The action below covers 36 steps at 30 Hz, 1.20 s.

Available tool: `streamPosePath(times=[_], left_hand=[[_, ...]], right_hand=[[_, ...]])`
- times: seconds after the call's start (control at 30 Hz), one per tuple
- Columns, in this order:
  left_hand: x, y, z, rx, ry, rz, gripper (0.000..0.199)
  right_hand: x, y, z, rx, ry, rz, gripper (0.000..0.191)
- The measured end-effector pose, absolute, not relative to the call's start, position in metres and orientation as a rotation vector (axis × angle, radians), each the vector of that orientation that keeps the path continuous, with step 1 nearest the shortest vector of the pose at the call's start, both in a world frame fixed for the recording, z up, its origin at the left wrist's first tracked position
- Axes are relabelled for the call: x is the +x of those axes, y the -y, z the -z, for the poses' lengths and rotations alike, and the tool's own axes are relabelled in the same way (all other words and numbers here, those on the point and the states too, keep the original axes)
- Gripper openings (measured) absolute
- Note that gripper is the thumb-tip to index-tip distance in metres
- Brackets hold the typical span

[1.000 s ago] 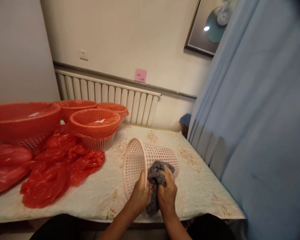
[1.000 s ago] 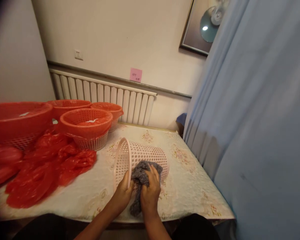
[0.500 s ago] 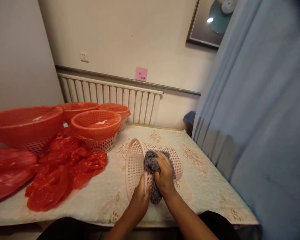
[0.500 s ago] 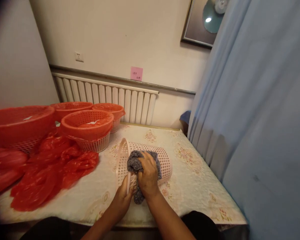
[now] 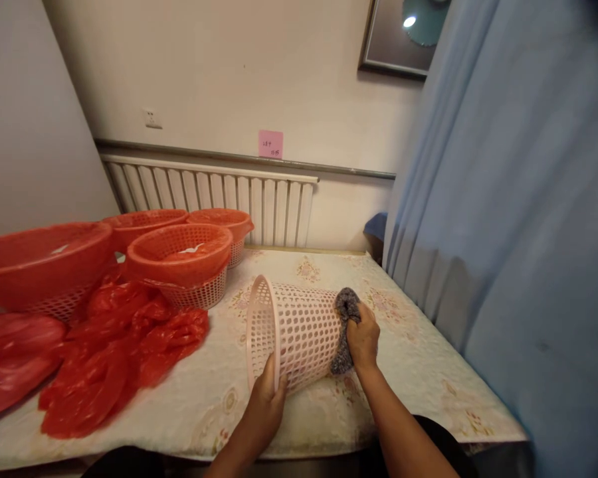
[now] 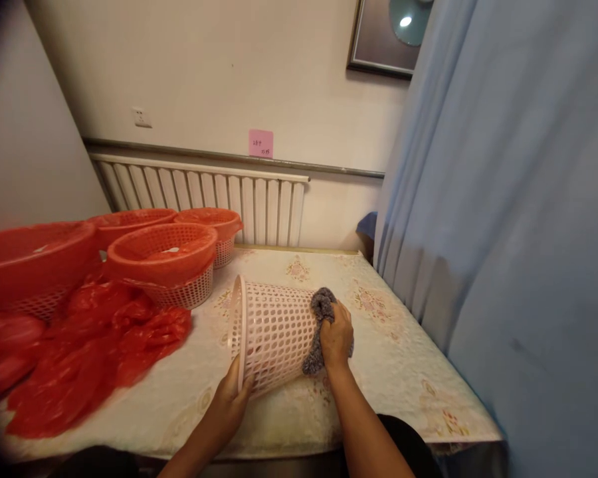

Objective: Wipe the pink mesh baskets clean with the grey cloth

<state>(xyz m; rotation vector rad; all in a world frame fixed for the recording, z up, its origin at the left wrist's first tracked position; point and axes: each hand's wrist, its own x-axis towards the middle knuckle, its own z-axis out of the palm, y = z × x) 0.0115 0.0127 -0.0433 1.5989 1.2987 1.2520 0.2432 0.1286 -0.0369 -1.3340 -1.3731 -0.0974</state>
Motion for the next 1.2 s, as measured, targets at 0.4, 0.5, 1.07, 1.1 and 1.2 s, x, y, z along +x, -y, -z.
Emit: streamPosePath(times=[0.4, 0.5, 1.07, 1.1, 1.2], left_hand=[[0.012, -0.010, 0.051, 1.659, -1.299, -1.224, 0.039], [0.013, -0.007, 0.059, 1.679, -1.307, -1.214, 0.039], [0.027, -0.003, 0.028, 1.584, -1.096, -1.183, 0.041], [0.029, -0.007, 0.020, 1.551, -1.116, -1.230, 0.043], [0.034, -0.019, 0.007, 1.489, -1.193, -1.335, 0.043]], right_hand=[[0.147, -0.047, 0.019, -0.850, 1.707, 0.048, 0.050], [0.137, -0.038, 0.010, -0.794, 1.758, 0.006, 0.049], [0.168, -0.073, -0.007, -0.989, 1.705, -0.033, 0.053], [0.168, -0.073, -0.006, -0.979, 1.711, -0.027, 0.054], [0.175, -0.081, -0.003, -0.991, 1.709, -0.019, 0.054]])
